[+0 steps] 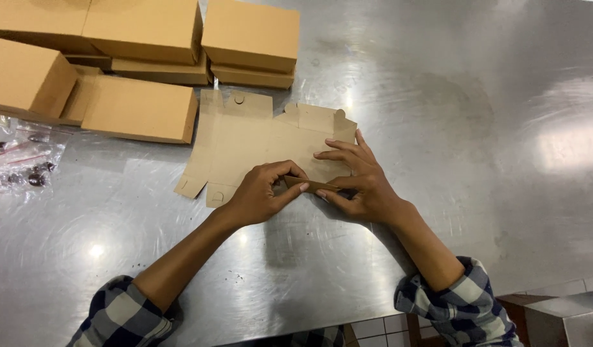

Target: The person folds flat cardboard pieces into small rectangular boxes on a stainless steel table. They fold the sides, tuck flaps, and secure the box shape. A small plastic-wrapped item is placed inside one box, which is then closed and stacked with others.

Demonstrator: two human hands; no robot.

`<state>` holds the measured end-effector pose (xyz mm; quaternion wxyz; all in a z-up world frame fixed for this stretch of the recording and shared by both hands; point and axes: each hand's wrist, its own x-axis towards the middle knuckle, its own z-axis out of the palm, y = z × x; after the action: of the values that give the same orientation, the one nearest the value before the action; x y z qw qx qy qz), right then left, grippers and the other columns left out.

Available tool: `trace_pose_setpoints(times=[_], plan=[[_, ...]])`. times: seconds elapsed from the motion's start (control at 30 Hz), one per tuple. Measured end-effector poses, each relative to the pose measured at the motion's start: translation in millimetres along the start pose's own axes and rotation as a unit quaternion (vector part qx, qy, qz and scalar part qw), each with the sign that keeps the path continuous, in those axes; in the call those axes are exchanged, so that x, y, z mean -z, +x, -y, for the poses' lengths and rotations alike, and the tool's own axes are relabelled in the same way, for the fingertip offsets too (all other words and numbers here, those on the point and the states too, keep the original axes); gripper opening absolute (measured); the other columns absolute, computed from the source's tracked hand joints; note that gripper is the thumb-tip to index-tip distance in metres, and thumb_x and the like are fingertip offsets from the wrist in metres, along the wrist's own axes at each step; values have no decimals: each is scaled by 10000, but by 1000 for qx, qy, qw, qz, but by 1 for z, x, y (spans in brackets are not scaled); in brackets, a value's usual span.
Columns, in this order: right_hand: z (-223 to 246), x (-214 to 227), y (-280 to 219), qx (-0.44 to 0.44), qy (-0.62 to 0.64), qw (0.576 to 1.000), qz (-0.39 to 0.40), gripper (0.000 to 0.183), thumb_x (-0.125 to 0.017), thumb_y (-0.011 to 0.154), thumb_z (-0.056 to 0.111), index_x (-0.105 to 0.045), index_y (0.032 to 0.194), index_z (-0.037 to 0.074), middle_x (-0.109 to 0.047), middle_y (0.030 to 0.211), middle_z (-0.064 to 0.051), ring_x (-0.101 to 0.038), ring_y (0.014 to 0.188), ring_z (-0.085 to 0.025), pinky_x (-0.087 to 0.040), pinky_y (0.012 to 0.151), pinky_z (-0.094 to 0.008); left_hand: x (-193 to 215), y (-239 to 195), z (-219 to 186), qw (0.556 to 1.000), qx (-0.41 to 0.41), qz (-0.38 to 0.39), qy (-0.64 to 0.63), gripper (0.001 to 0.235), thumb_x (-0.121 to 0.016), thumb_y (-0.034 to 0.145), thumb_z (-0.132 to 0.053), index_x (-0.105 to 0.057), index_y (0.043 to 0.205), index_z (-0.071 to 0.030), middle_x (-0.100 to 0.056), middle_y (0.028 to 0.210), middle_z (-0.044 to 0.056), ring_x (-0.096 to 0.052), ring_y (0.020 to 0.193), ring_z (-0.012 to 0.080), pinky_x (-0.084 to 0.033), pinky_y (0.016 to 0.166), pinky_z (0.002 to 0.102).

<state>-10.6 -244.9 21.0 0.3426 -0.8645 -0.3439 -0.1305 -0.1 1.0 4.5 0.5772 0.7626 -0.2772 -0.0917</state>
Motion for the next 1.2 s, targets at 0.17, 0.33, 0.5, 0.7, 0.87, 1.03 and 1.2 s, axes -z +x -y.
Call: trace_pose_setpoints(times=[0.17,0.33,0.5,0.7,0.87,1.03,1.2], plan=[[-5,-6,-2,-3,14,1000,-23,97,-843,855,235,-833,773,184,-739,1254,-100,-583,1351,-388,-124,1251,-652,0,0,2,1000,-12,0,2,98,-719,967,-184,-752,1032,-118,-740,780,107,-660,708,237,-526,740,374],[6,-6,0,-13,18,998,-50,84,-832,856,240,-828,803,176,-734,1275,-96,-586,1351,-379,-150,1256,-616,-2,-1,5,1000,-18,-15,-9,114,-728,955,-172,-766,1043,-109,-754,800,106,-629,705,202,-518,703,343],[13,-14,-10,-57,20,995,-83,65,-837,844,217,-823,805,167,-723,1294,-87,-579,1355,-362,-189,1252,-606,-1,-2,5,999,-24,-17,-16,135,-733,943,-146,-781,1064,-112,-754,826,107,-624,736,192,-517,708,337],[29,-22,-23,-93,6,990,-108,47,-849,831,199,-841,859,162,-712,1300,-99,-558,1355,-380,-184,1241,-633,3,-8,-4,1000,-12,21,-2,156,-716,941,-143,-775,1082,-110,-747,818,115,-663,783,217,-546,726,357],[29,-24,-34,-122,-8,986,-113,55,-848,834,194,-846,865,149,-714,1286,-109,-555,1354,-388,-188,1245,-627,8,-14,-17,998,-23,60,13,205,-698,924,-90,-745,1122,-66,-756,889,185,-701,861,301,-565,789,415],[24,-26,-39,-145,-20,982,-120,85,-849,832,194,-839,907,154,-687,1322,-87,-522,1384,-384,-194,1252,-624,18,-17,-30,995,-31,96,28,248,-633,934,-12,-719,1166,6,-764,995,273,-732,984,430,-580,877,499],[37,-30,-48,-129,-68,979,-145,54,-860,810,207,-826,840,178,-702,1288,-56,-550,1362,-368,-227,1237,-623,18,-18,-32,988,-64,114,83,206,-640,946,-38,-746,1121,-49,-793,1010,180,-751,1025,377,-582,892,498]])
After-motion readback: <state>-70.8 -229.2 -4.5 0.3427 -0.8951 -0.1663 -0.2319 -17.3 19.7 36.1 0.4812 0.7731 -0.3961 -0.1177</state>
